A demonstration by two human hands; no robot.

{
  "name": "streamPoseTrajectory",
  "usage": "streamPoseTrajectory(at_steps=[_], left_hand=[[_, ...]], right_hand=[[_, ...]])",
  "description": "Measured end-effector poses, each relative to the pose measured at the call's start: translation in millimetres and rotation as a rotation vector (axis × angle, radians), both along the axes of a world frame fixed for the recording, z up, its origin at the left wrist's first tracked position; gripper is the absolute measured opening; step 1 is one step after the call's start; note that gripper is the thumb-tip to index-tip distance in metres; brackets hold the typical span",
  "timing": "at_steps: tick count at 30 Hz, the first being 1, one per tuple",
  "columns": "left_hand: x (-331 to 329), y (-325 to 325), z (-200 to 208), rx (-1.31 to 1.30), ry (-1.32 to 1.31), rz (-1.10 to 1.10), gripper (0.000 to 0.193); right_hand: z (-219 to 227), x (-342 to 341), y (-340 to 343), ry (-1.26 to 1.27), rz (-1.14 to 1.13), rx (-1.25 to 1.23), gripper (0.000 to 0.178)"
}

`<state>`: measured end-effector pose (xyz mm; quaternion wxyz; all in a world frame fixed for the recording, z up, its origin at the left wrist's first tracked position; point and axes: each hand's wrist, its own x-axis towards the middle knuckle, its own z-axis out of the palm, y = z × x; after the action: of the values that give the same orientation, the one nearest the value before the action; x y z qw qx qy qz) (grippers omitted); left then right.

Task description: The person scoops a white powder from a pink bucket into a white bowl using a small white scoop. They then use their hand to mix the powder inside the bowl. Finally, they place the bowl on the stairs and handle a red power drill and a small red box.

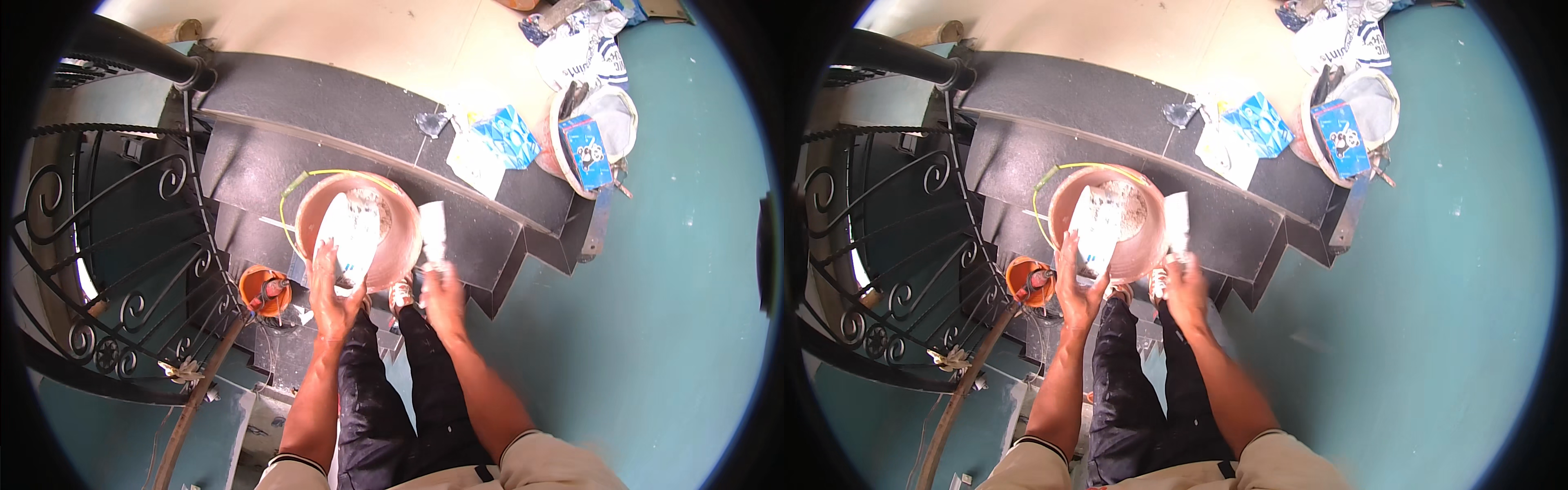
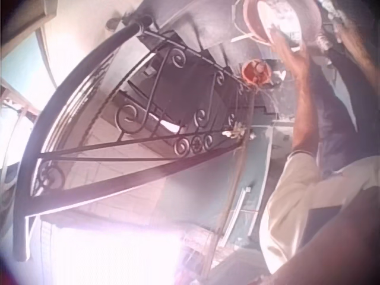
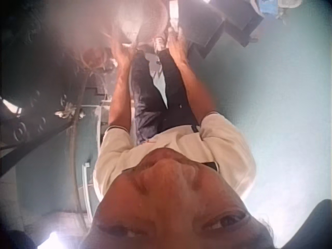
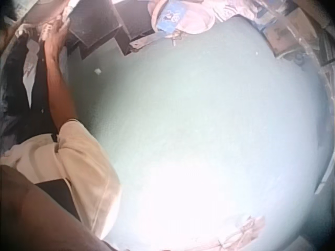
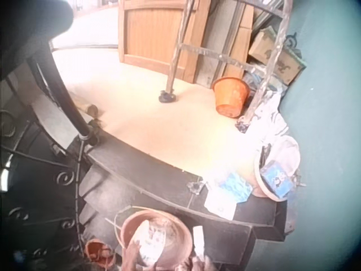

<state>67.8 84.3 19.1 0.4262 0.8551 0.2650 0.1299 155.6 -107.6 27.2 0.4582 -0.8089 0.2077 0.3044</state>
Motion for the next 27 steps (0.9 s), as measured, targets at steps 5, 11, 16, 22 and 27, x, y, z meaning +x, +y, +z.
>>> streamPoseTrajectory(at_steps=[5, 11, 16, 22, 27], left_hand=[[2.7, 13.3, -6.0, 0.114, 0.121, -0.306, 0.091], [4.0, 15.9, -6.9, 0.145, 0.164, -0.327, 0.091], [2.9, 17.3, -10.4, 0.187, 0.160, -0.347, 0.091], [7.4, 23.0, -6.9, 0.114, 0.158, -0.356, 0.088], [13.4, 23.0, -1.1, -0.127, 0.035, -0.105, 0.085]], right_hand=[[20.5, 28.9, 10.8, -0.115, 0.083, 0.049, 0.042], [12.1, 36.2, 13.3, -0.143, -0.351, 0.320, 0.022], [6.8, 34.6, 14.5, 0.059, -0.101, 0.273, 0.025], [16.0, 21.4, 29.8, 0.380, 0.100, 0.199, 0.017], [12.2, 24.8, 22.1, 0.427, 0.321, 0.268, 0.040]])
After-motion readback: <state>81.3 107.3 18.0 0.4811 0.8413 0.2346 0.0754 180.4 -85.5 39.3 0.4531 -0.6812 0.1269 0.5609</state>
